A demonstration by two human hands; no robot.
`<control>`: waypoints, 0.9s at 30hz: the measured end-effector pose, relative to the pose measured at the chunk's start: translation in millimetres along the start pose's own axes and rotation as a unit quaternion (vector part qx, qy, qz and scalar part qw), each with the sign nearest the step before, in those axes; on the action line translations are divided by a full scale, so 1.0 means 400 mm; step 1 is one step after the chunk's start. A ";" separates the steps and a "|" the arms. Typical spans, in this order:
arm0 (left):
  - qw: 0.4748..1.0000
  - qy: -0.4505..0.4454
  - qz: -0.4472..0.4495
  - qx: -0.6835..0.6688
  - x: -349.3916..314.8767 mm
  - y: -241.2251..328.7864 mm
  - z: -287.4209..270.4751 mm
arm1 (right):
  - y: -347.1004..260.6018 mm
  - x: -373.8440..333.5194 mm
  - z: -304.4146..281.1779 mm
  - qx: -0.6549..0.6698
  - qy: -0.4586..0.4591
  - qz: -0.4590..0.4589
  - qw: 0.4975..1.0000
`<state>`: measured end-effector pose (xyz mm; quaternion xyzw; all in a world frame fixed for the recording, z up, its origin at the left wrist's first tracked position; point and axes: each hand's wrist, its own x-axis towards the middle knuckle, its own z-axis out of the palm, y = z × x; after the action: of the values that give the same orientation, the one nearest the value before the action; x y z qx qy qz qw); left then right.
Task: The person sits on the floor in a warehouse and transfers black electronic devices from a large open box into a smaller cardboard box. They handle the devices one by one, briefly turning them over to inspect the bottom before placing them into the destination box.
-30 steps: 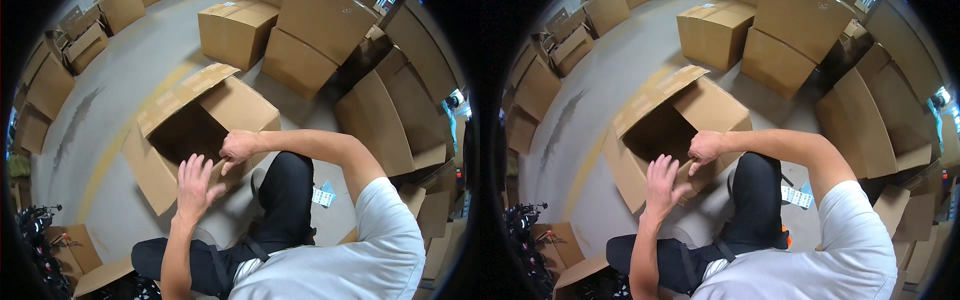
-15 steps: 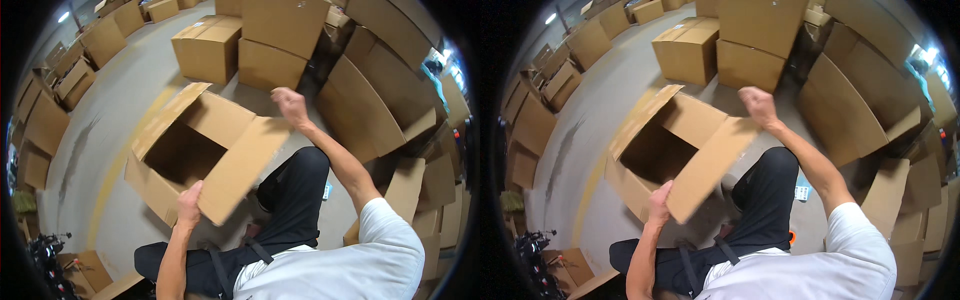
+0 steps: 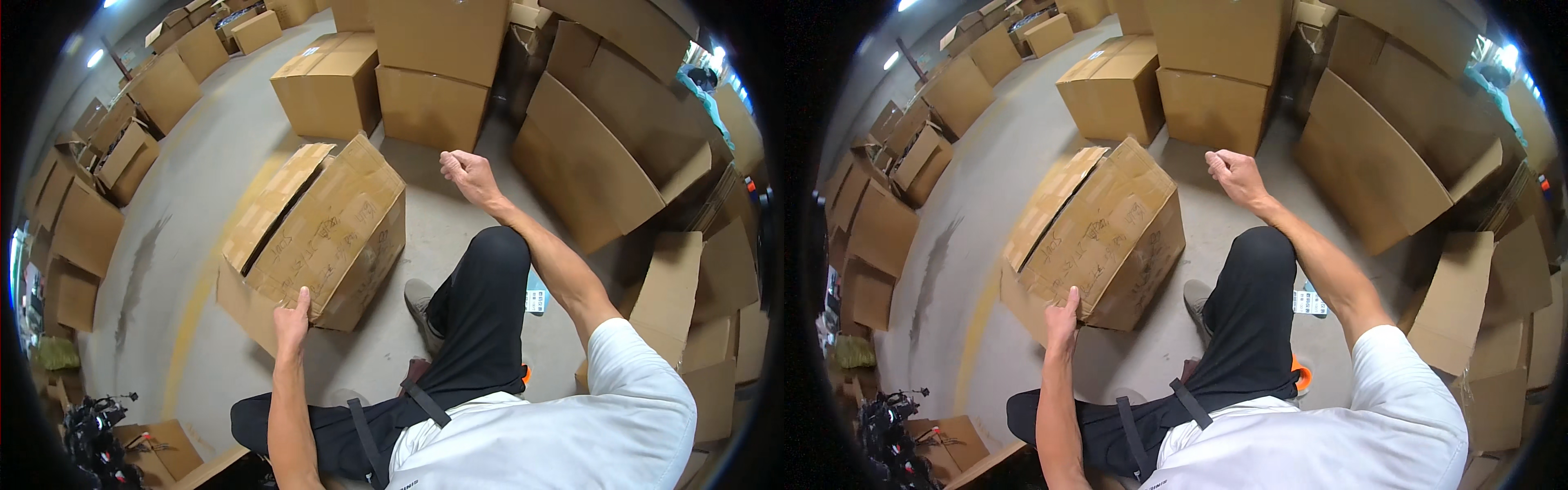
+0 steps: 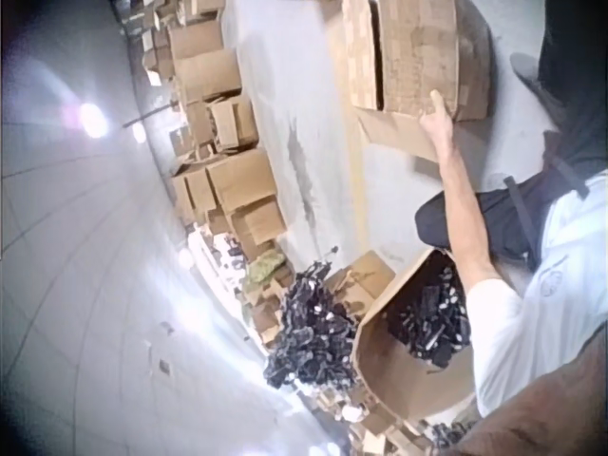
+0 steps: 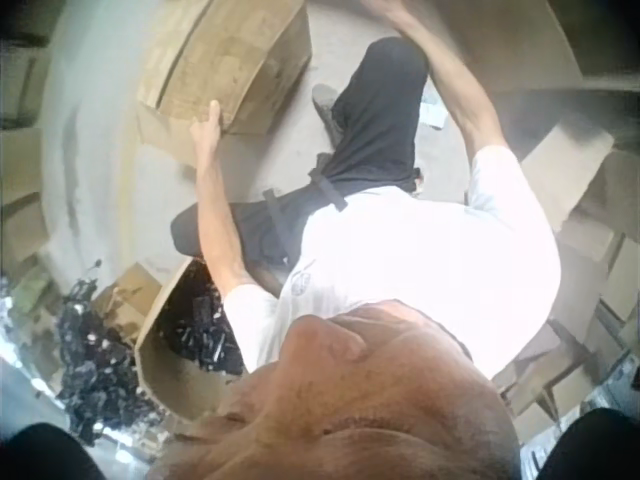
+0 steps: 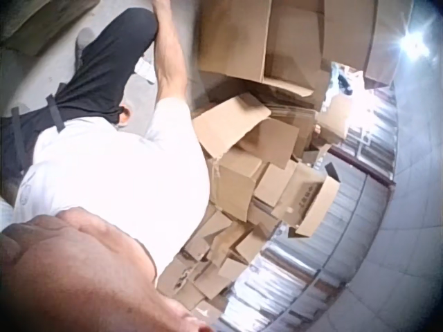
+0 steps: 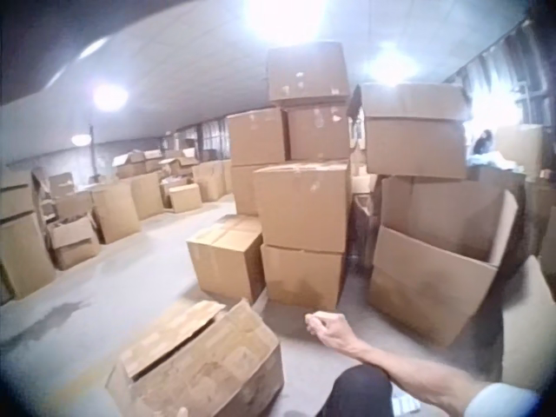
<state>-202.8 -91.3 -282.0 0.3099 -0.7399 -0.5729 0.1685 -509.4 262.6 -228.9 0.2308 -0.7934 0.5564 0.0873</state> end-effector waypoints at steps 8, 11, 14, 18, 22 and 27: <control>0.945 -0.127 0.175 0.247 -0.094 0.080 -0.004 | -0.030 0.000 0.038 0.022 0.016 -0.035 0.999; 0.744 -0.176 0.375 0.524 -0.189 0.017 -0.018 | -0.057 -0.002 0.045 0.066 0.052 -0.008 0.996; 0.726 -0.172 0.388 0.542 -0.233 0.066 -0.016 | -0.042 -0.003 0.034 -0.016 -0.036 -0.049 0.998; 0.869 -0.047 0.305 0.387 -0.294 0.045 -0.011 | -0.054 -0.009 0.108 -0.159 -0.228 -0.208 0.938; 0.963 0.144 0.112 0.197 -0.281 0.011 0.026 | -0.095 0.010 0.232 -0.202 -0.340 -0.291 0.871; 0.951 0.267 -0.157 -0.030 -0.206 -0.057 0.018 | -0.122 0.003 0.503 -0.177 -0.472 -0.387 0.772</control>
<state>-139.1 -35.7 -296.9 0.5582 -0.5928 -0.5103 0.2768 -463.9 63.2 -261.1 0.7325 -0.6630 0.1460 -0.0510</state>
